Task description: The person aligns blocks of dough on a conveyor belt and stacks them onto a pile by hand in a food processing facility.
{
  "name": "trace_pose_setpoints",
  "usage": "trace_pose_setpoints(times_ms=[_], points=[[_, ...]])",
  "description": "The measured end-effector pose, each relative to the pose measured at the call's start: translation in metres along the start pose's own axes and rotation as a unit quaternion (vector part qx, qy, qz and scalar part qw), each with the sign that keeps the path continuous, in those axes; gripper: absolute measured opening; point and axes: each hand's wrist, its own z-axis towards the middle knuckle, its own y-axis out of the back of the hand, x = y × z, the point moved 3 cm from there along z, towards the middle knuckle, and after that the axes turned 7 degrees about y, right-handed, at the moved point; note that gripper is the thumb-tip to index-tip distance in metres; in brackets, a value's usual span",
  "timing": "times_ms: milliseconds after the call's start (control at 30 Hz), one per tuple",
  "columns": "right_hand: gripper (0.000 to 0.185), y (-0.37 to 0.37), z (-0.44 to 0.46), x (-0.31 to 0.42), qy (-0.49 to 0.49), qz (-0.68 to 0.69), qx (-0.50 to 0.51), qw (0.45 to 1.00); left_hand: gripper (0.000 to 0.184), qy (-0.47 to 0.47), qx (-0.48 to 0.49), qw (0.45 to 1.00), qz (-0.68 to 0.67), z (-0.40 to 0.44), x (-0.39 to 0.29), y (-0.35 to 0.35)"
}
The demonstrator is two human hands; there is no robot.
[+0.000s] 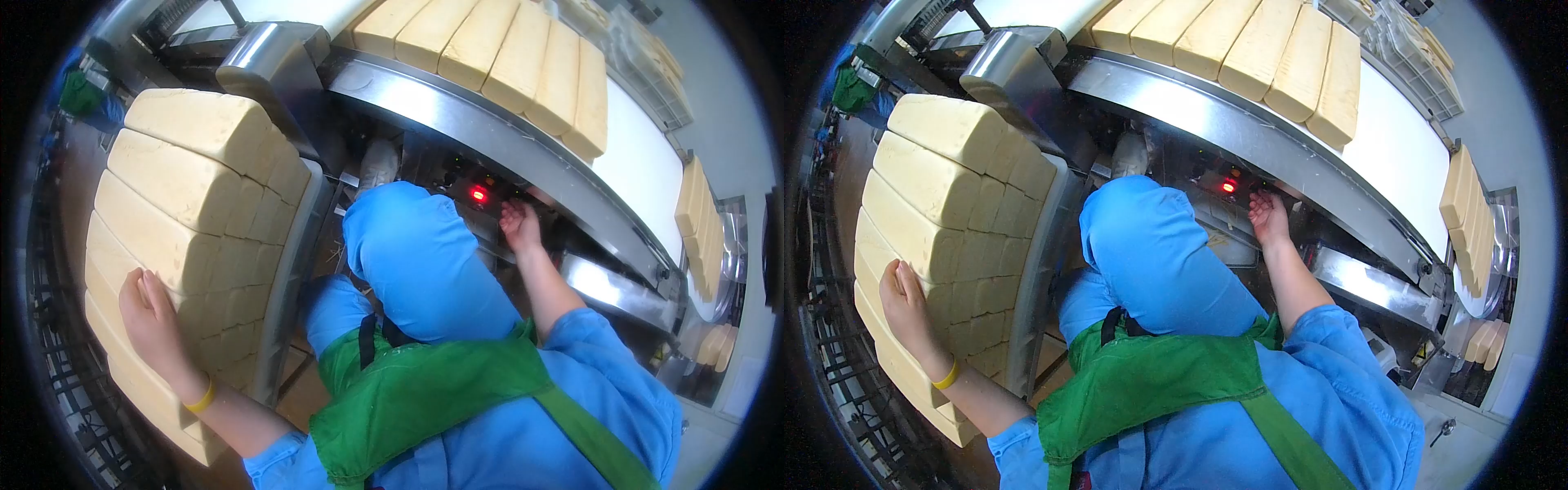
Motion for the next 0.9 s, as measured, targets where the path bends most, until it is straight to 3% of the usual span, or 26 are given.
trace_pose_setpoints(times_ms=[367, 467, 667, 767, 833, 900], points=[[0.025, -0.01, -0.002, 0.001, 0.007, -0.002, -0.031, 0.999, 0.035, 0.009, 0.003, 1.0, 0.003, -0.001, -0.001, 0.003], [0.024, -0.01, -0.003, 0.003, 0.003, 0.004, -0.024, 1.0, 0.04, -0.052, -0.045, 0.998, 0.006, -0.003, 0.001, 0.0], [0.024, -0.006, -0.003, 0.004, 0.016, 0.008, 0.001, 1.0, 0.036, 0.017, 0.01, 1.0, -0.001, -0.008, -0.012, 0.009], [0.028, -0.005, -0.015, 0.011, 0.01, -0.046, 0.02, 0.999, 0.04, -0.002, 0.009, 1.0, -0.006, -0.003, 0.012, -0.001], [0.026, -0.03, -0.034, 0.019, -0.072, -0.251, 0.017, 0.965, 0.043, 0.011, 0.016, 1.0, -0.002, -0.002, 0.016, 0.001], [0.022, -0.081, -0.072, 0.052, -0.006, -0.517, 0.196, 0.834, 0.046, -0.007, 0.041, 0.999, 0.025, 0.002, 0.031, -0.002]])
